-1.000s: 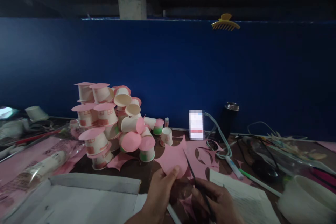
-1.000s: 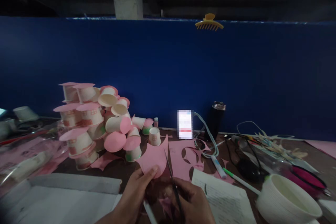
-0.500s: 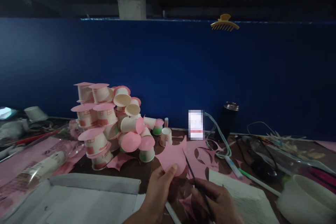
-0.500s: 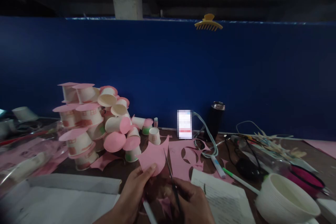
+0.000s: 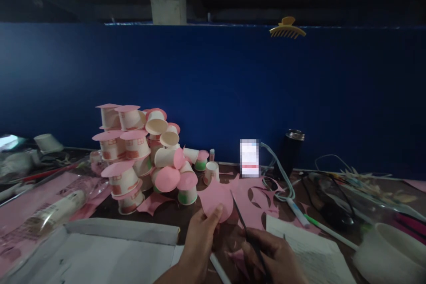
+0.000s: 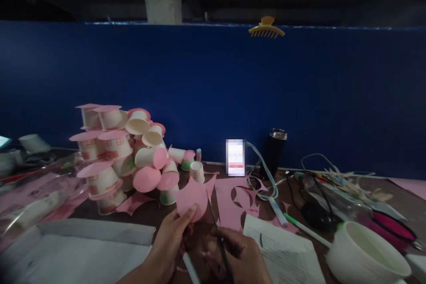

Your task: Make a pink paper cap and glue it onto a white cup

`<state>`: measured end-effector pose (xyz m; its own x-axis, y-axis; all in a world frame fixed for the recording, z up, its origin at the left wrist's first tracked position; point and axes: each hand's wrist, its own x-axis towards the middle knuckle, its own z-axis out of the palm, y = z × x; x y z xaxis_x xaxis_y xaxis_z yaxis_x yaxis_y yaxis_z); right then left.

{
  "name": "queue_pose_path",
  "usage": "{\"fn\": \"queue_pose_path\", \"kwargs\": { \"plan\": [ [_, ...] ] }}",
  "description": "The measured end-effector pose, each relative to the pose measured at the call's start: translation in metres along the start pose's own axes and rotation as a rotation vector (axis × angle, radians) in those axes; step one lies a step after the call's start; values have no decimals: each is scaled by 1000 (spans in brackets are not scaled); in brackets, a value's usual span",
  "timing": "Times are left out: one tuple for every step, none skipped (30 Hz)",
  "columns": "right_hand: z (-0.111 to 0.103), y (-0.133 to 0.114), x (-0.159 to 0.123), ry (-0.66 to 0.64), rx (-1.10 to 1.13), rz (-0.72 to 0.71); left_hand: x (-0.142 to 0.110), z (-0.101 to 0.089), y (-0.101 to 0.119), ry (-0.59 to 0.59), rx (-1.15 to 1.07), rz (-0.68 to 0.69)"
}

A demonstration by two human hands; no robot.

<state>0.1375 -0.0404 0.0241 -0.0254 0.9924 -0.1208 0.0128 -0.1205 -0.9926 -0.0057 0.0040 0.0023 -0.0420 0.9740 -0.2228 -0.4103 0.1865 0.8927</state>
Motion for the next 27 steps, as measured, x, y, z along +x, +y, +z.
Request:
{"fn": "queue_pose_path", "kwargs": {
  "plan": [
    [1,-1,0,-5,14,-5,-1,0,0,-2,8,5],
    [2,-2,-1,-8,38,-15,-2,1,1,-11,21,12],
    [3,-2,-1,-9,64,-25,-4,1,2,-24,34,21],
    [3,-2,-1,-11,90,-32,-5,1,2,-41,47,32],
    [4,-2,-1,-11,110,-32,-6,1,3,-54,58,44],
    [3,-2,-1,-8,123,-27,-7,2,4,-67,68,53],
    [3,-2,-1,-3,127,-23,-8,2,5,-79,78,58],
    [2,-2,0,2,124,-18,-8,2,5,-92,88,58],
    [2,-2,0,9,121,-15,-8,2,6,-104,100,56],
    [1,-1,0,19,122,-22,-8,2,6,-118,111,55],
    [0,-1,1,30,123,-33,-7,2,5,-128,119,56],
    [-2,0,2,39,121,-45,-7,2,5,-137,121,59],
    [-3,1,3,45,115,-54,-6,2,4,-148,118,62],
    [-4,2,4,46,100,-65,-6,2,3,-162,112,61],
    [-5,4,4,45,80,-75,-6,2,3,-169,106,60],
    [-6,6,5,40,55,-81,-6,2,2,-170,102,58],
    [-8,8,6,35,30,-82,-7,3,2,-162,103,64],
    [-9,9,7,29,11,-84,-8,3,3,-150,106,75],
    [-9,11,7,27,1,-88,-9,4,4,-135,112,87],
    [-10,13,8,28,-4,-88,-10,4,5,-118,117,101],
    [-10,14,8,35,-8,-87,-11,5,6,-106,120,110],
    [-11,15,8,46,-10,-91,-12,6,7,-102,123,110],
    [-11,15,8,60,-12,-94,-13,6,8,-96,123,106],
    [-10,15,8,72,-12,-96,-13,7,9,-92,124,100],
    [-10,14,8,76,-12,-96,-13,7,10,-88,124,98],
    [-10,14,8,74,-9,-100,-13,8,10,-83,125,99],
    [-9,13,8,67,-6,-103,-13,8,10,-76,128,104]
  ]
}}
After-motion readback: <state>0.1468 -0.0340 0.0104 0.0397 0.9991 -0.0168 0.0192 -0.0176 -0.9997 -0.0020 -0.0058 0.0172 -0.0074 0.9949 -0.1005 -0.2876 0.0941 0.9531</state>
